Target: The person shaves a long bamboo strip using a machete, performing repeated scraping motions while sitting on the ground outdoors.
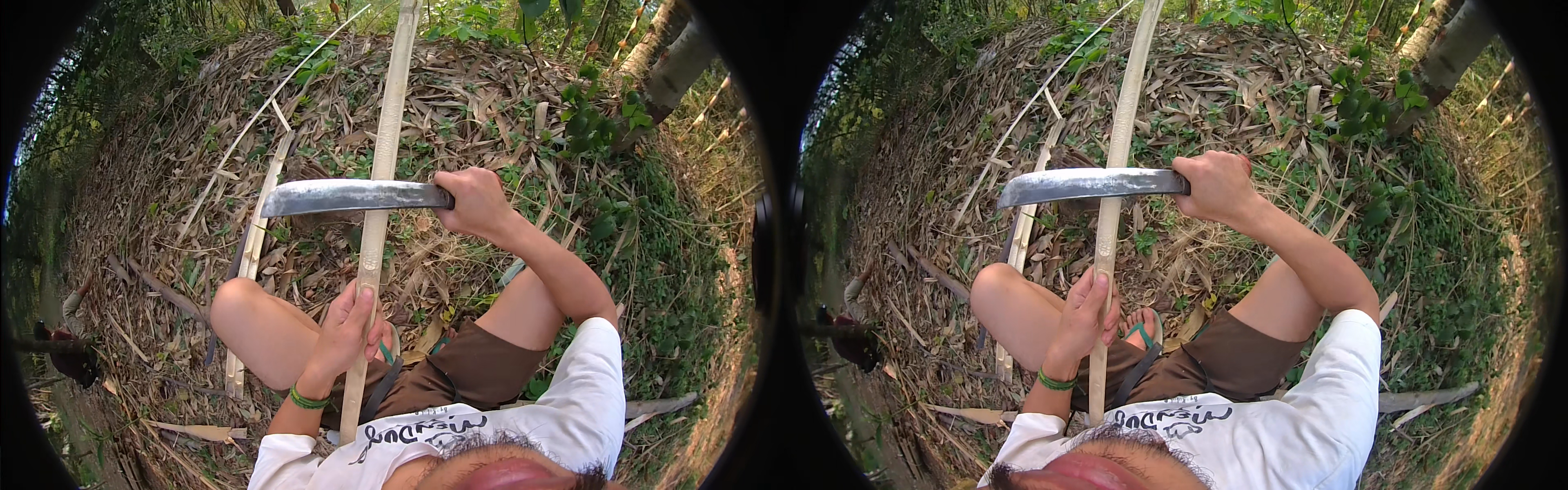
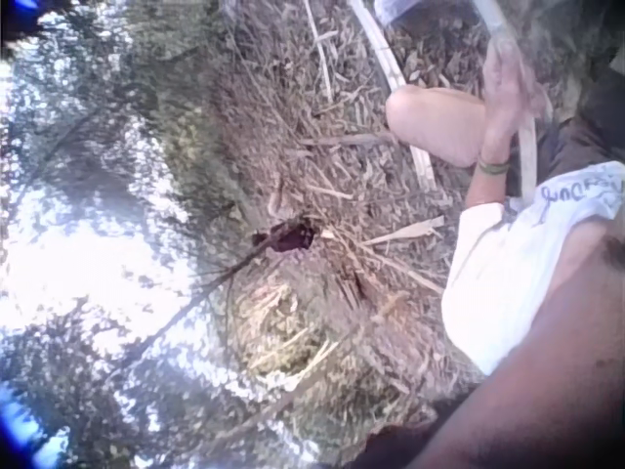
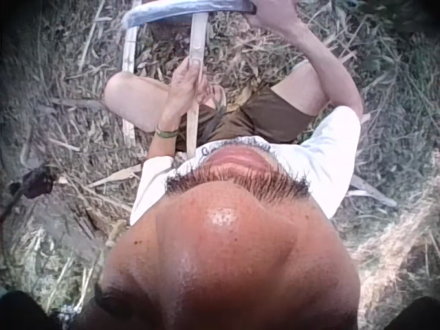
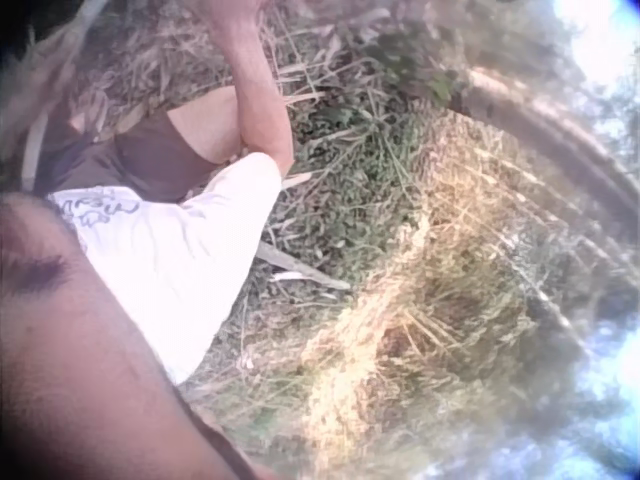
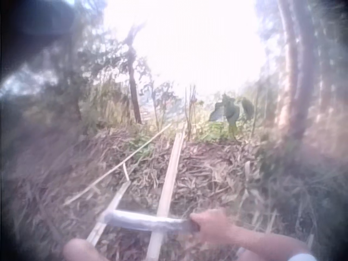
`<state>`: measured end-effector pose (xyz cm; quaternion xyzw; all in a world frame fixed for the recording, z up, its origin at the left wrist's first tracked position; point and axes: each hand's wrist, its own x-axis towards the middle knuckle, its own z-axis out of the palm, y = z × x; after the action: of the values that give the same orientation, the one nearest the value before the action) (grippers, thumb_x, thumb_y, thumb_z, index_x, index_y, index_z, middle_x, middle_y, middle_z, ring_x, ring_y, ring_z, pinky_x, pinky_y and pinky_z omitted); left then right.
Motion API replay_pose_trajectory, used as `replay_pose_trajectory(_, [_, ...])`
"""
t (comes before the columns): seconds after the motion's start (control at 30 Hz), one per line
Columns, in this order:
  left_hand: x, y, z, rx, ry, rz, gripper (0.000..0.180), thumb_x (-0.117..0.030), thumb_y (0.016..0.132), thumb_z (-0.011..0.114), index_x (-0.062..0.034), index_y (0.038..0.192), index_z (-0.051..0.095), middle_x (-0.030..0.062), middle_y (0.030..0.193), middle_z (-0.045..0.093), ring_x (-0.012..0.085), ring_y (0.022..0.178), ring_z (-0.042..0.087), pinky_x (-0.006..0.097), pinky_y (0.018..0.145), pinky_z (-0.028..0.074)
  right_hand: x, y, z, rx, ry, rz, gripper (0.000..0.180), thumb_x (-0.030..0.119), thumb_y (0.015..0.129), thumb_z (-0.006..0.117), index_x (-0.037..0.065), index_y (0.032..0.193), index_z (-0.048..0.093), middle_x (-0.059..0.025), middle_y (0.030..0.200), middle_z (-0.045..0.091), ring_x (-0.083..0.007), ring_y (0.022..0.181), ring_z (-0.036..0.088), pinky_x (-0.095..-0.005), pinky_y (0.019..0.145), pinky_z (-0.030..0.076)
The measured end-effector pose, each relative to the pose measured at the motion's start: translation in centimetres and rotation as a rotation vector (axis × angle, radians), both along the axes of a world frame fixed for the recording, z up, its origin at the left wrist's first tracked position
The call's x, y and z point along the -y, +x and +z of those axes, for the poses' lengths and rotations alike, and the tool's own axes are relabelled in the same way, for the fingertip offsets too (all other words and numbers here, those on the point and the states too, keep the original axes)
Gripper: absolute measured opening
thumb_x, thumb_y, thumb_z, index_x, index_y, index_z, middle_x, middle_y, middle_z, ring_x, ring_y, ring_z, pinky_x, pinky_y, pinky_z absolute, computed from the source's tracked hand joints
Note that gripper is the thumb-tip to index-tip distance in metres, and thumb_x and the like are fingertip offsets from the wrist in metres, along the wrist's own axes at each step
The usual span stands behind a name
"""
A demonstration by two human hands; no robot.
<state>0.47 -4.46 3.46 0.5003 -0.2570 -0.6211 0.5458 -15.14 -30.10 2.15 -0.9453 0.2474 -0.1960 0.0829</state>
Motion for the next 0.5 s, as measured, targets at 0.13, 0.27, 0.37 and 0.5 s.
replay_pose_trajectory(0.13, [-2.1, 0.3, 0.2, -0.051, 0.068, -0.114, 0.031, -0.035, 0.111, 0.037, -0.0060, 0.118, 0.046, 0.0066, 0.066, 0.056, 0.0088, 0.040, 0.044, 0.021, 0.038, 0.039, 4.2, -1.3, 0.4, 0.086, -0.027, -0.193, 0.020, 0.027, 0.077, 0.071, 0.008, 0.077, 0.065, -0.0145, 0.063, 0.065, -0.0357, 0.061, 0.067, -0.0482, 0.058, 0.054])
replay_pose_trajectory(0.27, [-2.5, 0.5, -0.9, -0.054, 0.064, -0.084, 0.031, -0.034, 0.110, 0.038, -0.0048, 0.118, 0.045, 0.0103, 0.075, 0.060, 0.0064, 0.041, 0.042, 0.020, 0.036, 0.038, 3.6, -1.1, 0.2, 0.109, -0.032, -0.149, 0.020, 0.025, 0.076, 0.071, 0.007, 0.075, 0.062, -0.0133, 0.061, 0.063, -0.0359, 0.058, 0.064, -0.0489, 0.056, 0.052])
replay_pose_trajectory(0.37, [-2.6, 0.5, -0.8, -0.036, 0.039, -0.080, 0.033, -0.035, 0.110, 0.038, -0.0034, 0.117, 0.046, 0.0090, 0.073, 0.059, 0.0063, 0.041, 0.042, 0.020, 0.036, 0.038, 1.3, -0.8, 0.4, 0.023, -0.031, -0.044, 0.021, 0.021, 0.076, 0.074, 0.004, 0.076, 0.062, -0.0149, 0.058, 0.059, -0.0379, 0.058, 0.061, -0.0467, 0.056, 0.049])
replay_pose_trajectory(0.5, [-4.5, 0.1, -0.2, -0.083, 0.050, -0.153, 0.035, -0.034, 0.110, 0.038, -0.0018, 0.116, 0.049, 0.0067, 0.076, 0.058, 0.0057, 0.043, 0.043, 0.020, 0.037, 0.039, 6.6, -2.3, 1.9, 0.170, 0.033, -0.313, 0.021, 0.025, 0.079, 0.071, 0.007, 0.073, 0.064, -0.0161, 0.059, 0.061, -0.0379, 0.059, 0.064, -0.0493, 0.059, 0.051])
